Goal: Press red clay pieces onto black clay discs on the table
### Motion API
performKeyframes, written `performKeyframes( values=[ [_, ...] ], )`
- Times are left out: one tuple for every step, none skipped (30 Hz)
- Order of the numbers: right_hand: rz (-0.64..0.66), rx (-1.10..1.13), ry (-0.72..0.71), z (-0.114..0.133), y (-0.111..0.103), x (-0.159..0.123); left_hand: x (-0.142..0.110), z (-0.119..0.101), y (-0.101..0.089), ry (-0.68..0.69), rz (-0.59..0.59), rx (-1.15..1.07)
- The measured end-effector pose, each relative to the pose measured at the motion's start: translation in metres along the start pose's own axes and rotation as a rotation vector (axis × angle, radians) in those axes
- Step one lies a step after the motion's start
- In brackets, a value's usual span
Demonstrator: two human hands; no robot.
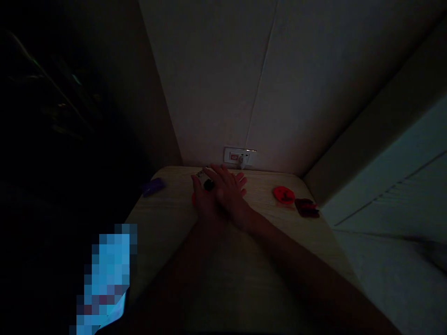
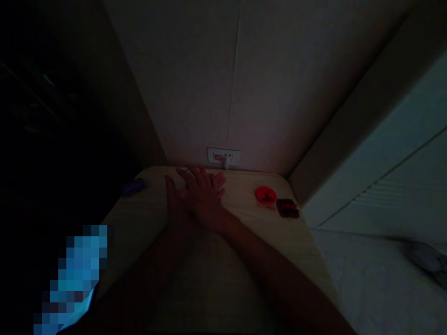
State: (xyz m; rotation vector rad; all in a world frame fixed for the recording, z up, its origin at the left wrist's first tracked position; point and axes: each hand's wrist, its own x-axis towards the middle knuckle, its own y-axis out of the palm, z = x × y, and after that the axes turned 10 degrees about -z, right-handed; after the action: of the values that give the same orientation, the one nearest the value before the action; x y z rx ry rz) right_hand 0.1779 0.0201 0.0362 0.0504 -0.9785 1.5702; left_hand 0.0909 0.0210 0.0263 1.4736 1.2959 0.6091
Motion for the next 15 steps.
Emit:
performKeyframes(
  values=[
    [-0.021,0.074,0.033,-0.002,-0.002,0.002,-0.002,-0.002,0.0,0.004,0.013,0.01],
    [-0.024,0.131,0.058,-0.003,-0.005,0.004,-0.003,-0.003,0.001,0.002,0.022,0.024],
    [-0.033,0.166,0.078,-0.003,-0.009,0.007,-0.003,-0.003,0.001,-0.004,0.026,0.04],
    [-0.048,0.172,0.093,-0.003,-0.013,0.008,-0.004,-0.003,0.001,-0.017,0.024,0.055],
    [-0.064,0.16,0.101,-0.001,-0.016,0.01,-0.004,-0.002,0.002,-0.029,0.03,0.07],
    [-0.098,0.121,0.102,0.002,-0.019,0.011,-0.004,0.0,0.002,-0.038,0.05,0.086],
    [-0.111,0.069,0.08,0.004,-0.022,0.011,-0.004,0.003,0.003,-0.045,0.081,0.104],
    [-0.098,0.005,0.033,0.007,-0.023,0.011,-0.004,0.006,0.003,-0.046,0.111,0.12],
    [-0.069,-0.071,-0.022,0.01,-0.024,0.011,-0.003,0.01,0.003,-0.042,0.141,0.135],
    [-0.023,-0.149,-0.08,0.012,-0.023,0.01,-0.003,0.013,0.003,-0.035,0.159,0.148],
    [0.023,-0.225,-0.128,0.014,-0.022,0.009,-0.002,0.016,0.003,-0.022,0.166,0.157],
    [0.059,-0.295,-0.162,0.015,-0.021,0.008,-0.002,0.019,0.003,-0.001,0.16,0.161],
    [0.082,-0.355,-0.18,0.016,-0.019,0.006,-0.001,0.021,0.002,0.024,0.146,0.161],
    [0.092,-0.4,-0.191,0.016,-0.018,0.005,-0.001,0.023,0.002,0.042,0.134,0.161],
    [0.093,-0.431,-0.198,0.016,-0.017,0.004,0.0,0.024,0.002,0.051,0.123,0.159]
  ],
)
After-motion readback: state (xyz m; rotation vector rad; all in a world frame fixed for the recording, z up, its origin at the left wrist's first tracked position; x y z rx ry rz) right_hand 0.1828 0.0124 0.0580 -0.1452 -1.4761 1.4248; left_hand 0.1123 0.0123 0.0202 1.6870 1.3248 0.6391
